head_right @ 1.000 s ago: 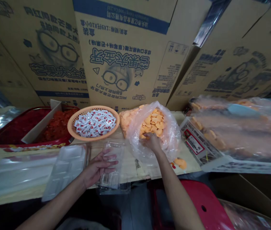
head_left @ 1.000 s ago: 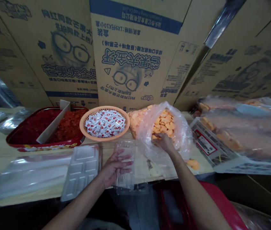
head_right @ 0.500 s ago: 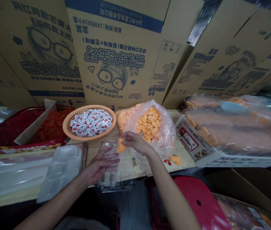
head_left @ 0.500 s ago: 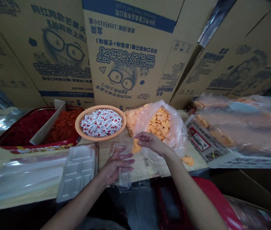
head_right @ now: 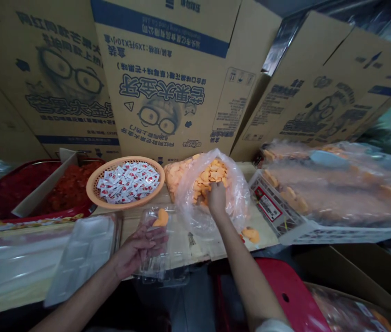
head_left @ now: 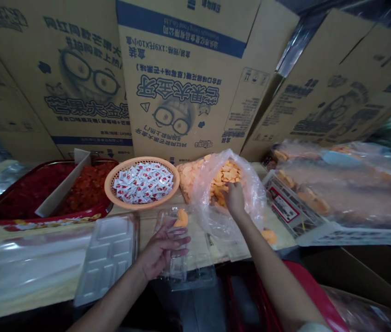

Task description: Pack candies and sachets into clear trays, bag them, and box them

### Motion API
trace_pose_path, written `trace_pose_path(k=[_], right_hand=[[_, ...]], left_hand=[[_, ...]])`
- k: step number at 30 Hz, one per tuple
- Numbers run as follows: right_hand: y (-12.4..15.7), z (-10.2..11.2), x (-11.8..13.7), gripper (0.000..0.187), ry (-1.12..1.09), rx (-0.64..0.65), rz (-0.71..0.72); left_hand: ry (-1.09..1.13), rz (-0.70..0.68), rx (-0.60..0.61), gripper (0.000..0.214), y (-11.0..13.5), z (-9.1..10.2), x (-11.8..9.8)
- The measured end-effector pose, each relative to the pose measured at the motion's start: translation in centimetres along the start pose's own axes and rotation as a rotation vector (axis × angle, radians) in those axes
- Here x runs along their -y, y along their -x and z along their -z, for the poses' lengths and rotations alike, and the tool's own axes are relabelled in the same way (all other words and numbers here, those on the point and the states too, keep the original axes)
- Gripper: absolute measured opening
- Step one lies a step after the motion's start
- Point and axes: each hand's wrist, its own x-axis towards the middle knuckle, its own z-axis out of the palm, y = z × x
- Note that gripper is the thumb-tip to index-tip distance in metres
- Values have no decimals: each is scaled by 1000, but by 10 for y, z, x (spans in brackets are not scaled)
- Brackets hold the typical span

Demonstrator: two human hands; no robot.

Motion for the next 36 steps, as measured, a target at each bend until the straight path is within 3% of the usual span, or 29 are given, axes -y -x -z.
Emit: trace_pose_path(k=[4, 7, 10, 13, 16, 20, 25, 28, 30, 33, 36], right_hand=[[-22, -2, -33, 10, 73, 35, -14], [-22, -3, -33, 11, 63, 11, 28], [-5, 3, -7, 19, -21, -71, 120], [28, 9, 36, 24, -188, -125, 289], [62, 6, 80, 20, -361, 36, 546], [83, -7, 118, 21, -348, 310, 797], [84, -19, 144, 23, -336, 377, 985], [72, -30, 159, 25, -478, 326, 945], [56, -44, 171, 24, -522, 338, 823], [23, -76, 194, 13, -394, 501, 621], [-1, -114, 218, 16, -297, 617, 539]], left_hand=[[35, -6, 23, 68, 2, 6, 0], [80, -31, 47, 69, 5, 11, -4], [88, -49, 33, 67, 11, 14, -12], [78, -78, 19, 63, 19, 14, -21], [70, -120, 17, 62, 26, 16, -29], [64, -164, 25, 66, 37, 23, -40], [99, -214, -15, 64, 48, 38, -50], [133, -253, -61, 65, 58, 54, -58], [137, -274, -125, 66, 68, 67, -64], [144, -313, -188, 68, 86, 89, -76], [176, -360, -225, 63, 102, 109, -89]])
